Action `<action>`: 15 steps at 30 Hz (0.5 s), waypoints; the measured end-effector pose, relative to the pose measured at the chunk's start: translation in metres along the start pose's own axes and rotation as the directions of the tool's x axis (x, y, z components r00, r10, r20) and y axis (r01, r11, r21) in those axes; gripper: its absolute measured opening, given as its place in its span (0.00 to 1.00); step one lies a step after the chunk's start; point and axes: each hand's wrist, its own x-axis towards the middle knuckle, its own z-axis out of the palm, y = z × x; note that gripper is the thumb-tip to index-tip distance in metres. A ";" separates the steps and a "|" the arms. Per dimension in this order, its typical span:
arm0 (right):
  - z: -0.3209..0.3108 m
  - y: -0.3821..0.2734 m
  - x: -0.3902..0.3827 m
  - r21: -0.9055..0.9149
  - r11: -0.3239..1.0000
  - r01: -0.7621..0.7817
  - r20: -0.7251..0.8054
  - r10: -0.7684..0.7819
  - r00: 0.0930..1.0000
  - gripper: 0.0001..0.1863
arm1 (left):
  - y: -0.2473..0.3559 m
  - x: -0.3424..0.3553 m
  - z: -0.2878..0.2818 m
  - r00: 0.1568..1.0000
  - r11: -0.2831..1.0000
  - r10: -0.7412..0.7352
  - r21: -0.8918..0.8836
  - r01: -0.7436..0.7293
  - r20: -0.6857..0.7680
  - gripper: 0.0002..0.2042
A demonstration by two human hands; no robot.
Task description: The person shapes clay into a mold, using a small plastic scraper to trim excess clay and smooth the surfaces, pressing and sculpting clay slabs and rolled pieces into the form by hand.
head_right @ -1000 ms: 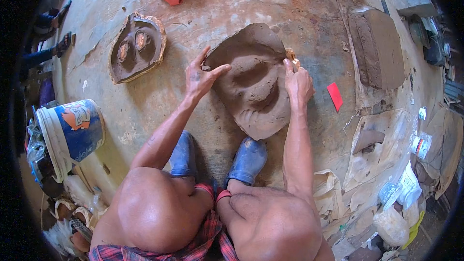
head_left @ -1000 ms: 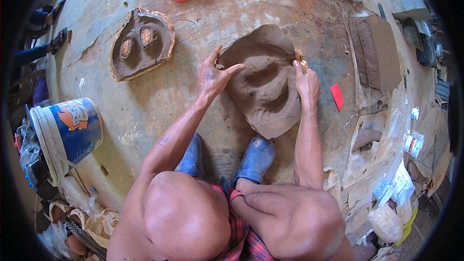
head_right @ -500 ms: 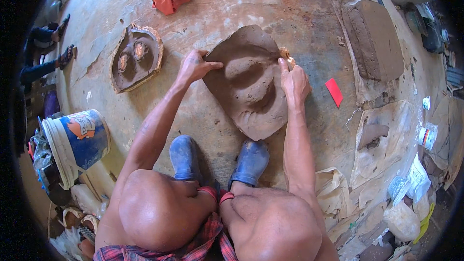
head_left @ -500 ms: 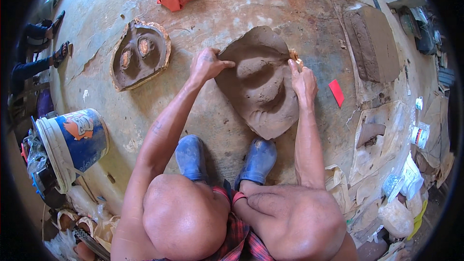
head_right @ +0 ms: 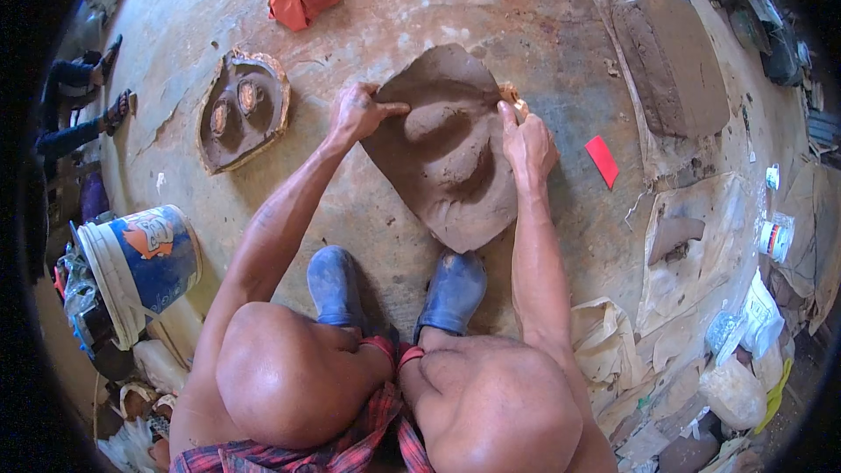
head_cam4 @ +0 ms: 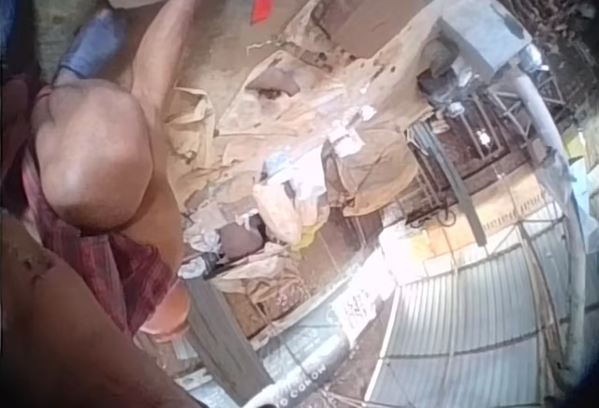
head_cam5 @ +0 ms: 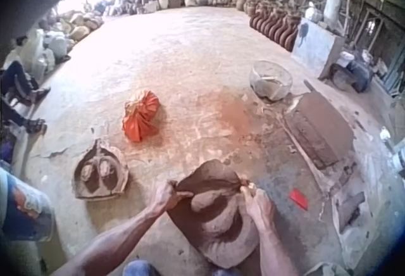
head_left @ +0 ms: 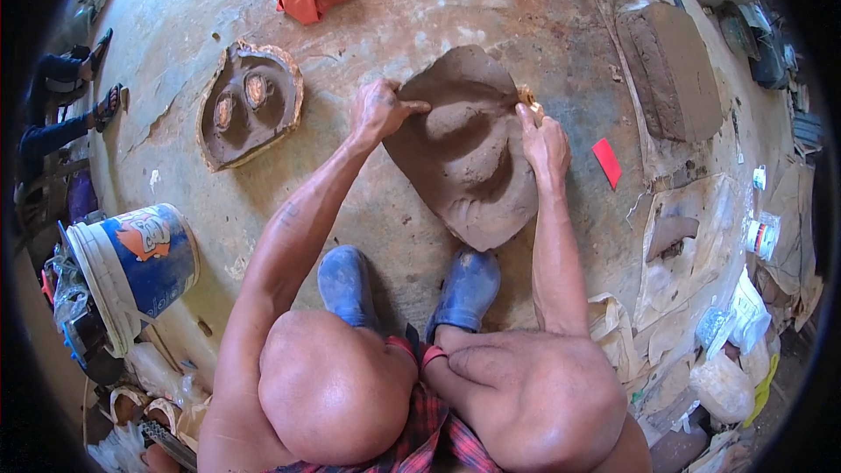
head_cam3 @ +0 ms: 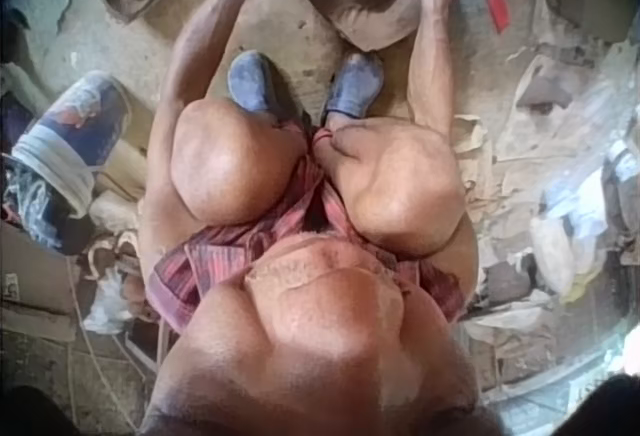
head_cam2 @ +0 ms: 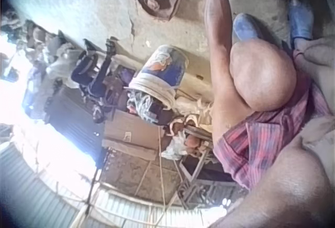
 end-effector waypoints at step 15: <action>-0.009 0.001 0.007 0.040 0.951 0.306 -0.212 -0.291 0.933 0.53 | 0.011 0.013 -0.003 0.989 0.980 0.017 -0.199 0.013 0.149 0.35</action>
